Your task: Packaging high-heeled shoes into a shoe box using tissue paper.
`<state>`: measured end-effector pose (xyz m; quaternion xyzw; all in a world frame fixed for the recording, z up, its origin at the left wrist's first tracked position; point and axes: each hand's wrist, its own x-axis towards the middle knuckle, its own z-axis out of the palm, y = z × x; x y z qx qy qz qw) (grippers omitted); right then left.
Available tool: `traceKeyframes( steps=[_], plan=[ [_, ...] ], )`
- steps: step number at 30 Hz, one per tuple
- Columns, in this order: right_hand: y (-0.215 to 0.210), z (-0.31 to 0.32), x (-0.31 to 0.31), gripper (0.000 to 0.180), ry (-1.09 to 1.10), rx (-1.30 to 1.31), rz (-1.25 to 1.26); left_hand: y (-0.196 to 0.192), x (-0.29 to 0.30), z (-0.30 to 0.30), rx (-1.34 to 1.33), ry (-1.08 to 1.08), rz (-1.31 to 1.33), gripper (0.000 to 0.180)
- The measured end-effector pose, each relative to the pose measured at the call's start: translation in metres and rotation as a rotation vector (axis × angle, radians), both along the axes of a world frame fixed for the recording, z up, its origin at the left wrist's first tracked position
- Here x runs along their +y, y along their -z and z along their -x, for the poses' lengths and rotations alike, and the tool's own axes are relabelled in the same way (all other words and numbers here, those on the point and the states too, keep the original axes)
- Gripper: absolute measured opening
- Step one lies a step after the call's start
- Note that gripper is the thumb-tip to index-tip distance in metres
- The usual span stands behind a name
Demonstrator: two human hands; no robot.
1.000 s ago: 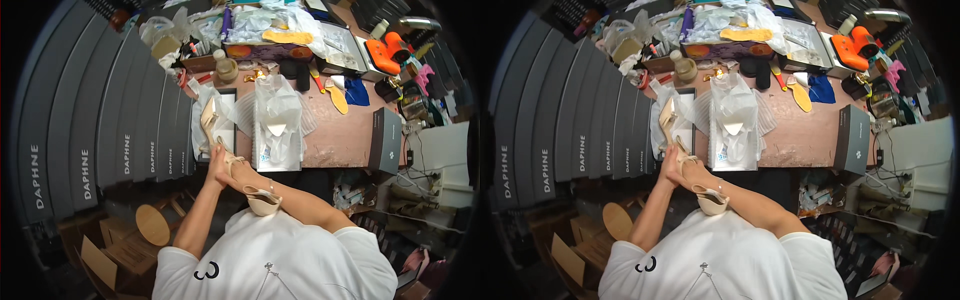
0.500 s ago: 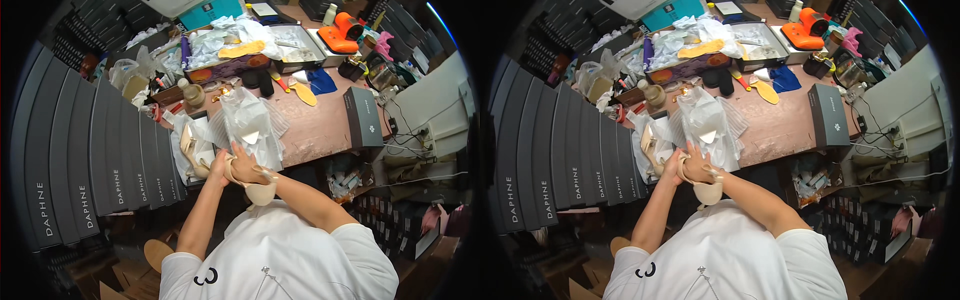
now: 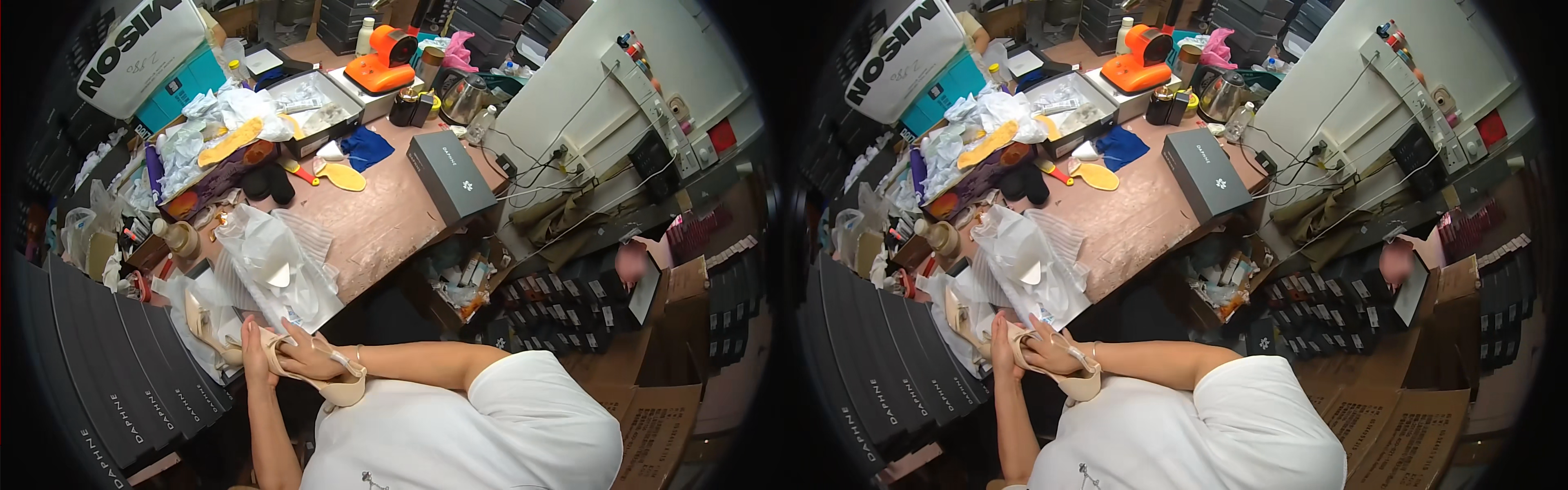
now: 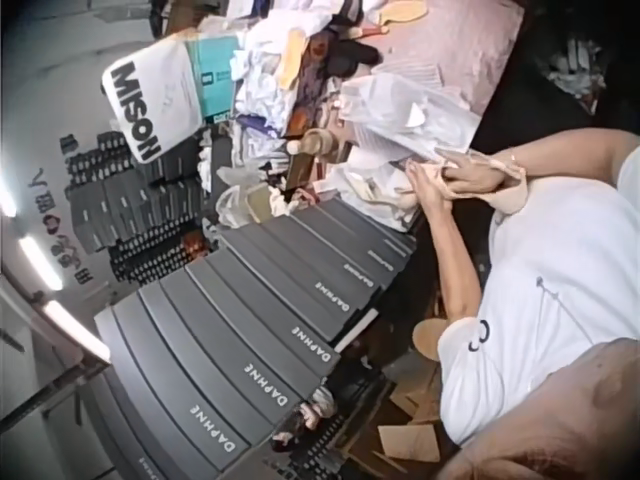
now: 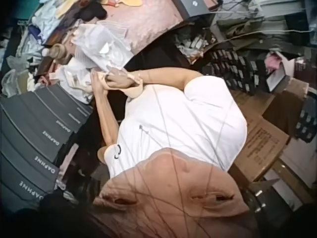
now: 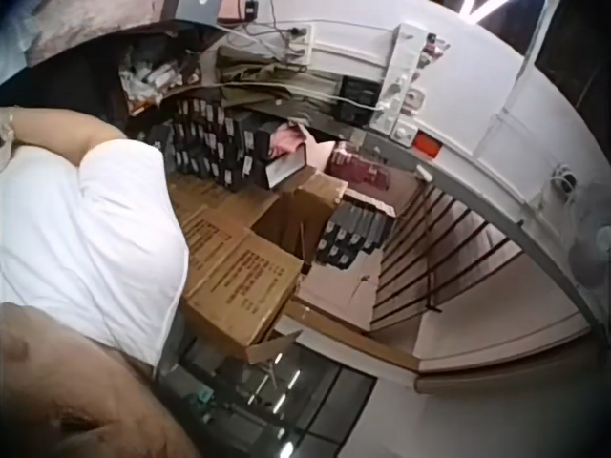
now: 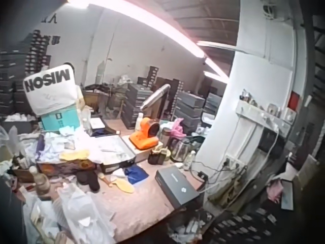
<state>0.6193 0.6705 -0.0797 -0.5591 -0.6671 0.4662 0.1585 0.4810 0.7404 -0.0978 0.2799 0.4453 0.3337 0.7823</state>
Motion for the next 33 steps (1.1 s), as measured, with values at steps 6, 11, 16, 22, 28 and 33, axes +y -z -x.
traceKeyframes(
  steps=[6,11,16,22,28,33],
  plan=[
    [-0.018,0.017,0.024,0.061,0.023,-0.135,-0.125,-0.02,0.006,0.005,0.03,-0.017,-0.015,0.042],
    [-0.048,-0.011,0.019,0.039,-0.241,-0.062,-0.341,-0.044,0.005,-0.003,-0.062,-0.034,0.074,0.04],
    [-0.042,-0.061,-0.016,0.024,-0.068,0.533,-0.206,-0.034,-0.022,0.009,-0.321,-0.14,0.117,0.053],
    [-0.016,-0.145,0.086,0.024,0.194,-0.042,-0.285,-0.062,-0.096,-0.031,-0.552,-0.074,0.446,0.066],
    [0.029,-0.098,0.126,0.015,-0.264,-0.408,-0.766,-0.035,-0.064,-0.014,-0.417,-0.33,0.334,0.066],
    [0.045,-0.085,0.148,0.025,-0.151,-0.263,-0.578,-0.039,-0.044,-0.03,-0.32,-0.381,0.262,0.066]
  ],
)
